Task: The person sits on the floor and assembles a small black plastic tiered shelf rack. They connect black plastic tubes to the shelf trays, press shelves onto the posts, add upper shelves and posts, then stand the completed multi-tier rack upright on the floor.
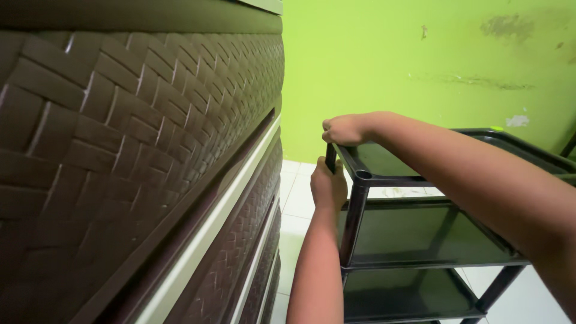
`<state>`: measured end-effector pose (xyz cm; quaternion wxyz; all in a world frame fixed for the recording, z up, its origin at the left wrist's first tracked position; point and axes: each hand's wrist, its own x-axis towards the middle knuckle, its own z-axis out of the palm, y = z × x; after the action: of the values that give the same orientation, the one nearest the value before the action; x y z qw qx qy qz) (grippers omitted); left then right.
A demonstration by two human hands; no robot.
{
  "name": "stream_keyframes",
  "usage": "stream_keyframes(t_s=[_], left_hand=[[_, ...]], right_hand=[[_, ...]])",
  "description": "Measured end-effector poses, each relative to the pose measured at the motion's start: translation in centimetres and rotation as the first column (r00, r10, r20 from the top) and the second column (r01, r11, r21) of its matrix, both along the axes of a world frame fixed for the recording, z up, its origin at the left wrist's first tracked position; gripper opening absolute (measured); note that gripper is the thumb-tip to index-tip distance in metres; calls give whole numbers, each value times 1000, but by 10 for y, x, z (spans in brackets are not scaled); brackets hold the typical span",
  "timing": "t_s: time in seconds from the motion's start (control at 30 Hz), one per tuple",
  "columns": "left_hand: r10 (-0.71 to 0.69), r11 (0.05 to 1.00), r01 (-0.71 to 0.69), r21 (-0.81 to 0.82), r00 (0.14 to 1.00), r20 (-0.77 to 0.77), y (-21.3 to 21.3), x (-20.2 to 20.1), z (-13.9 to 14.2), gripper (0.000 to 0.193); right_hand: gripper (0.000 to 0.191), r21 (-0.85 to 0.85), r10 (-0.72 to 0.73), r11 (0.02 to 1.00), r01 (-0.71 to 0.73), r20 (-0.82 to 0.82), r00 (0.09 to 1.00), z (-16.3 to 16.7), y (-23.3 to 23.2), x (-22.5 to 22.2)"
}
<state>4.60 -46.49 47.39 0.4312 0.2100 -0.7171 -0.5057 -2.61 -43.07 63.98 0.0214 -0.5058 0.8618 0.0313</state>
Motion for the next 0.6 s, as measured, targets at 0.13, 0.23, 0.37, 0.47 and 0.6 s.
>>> stream_keyframes(t_s=[0.13,0.23,0.37,0.47,0.6], left_hand=[[-27,999,27,-46,1000,-4,-5,-2,-3,23],[-24,994,42,-98,983,185,-14,-8,-10,26],[-130,984,149,-98,975,178,-30,16,-27,57],[-334,900,433,37,745,-578,-30,60,-30,41],[-628,755,653,-63,692,-356,11,114,-9,45]], right_hand=[[41,12,-19,1000,19,13,1000,1,1,4],[43,9,-55,998,55,90,994,-2,-3,-3],[48,-34,21,999,-22,-24,999,-11,-8,-16],[50,-131,55,990,-57,-18,998,-14,-6,-14],[53,-172,106,974,-147,-225,969,6,7,10]])
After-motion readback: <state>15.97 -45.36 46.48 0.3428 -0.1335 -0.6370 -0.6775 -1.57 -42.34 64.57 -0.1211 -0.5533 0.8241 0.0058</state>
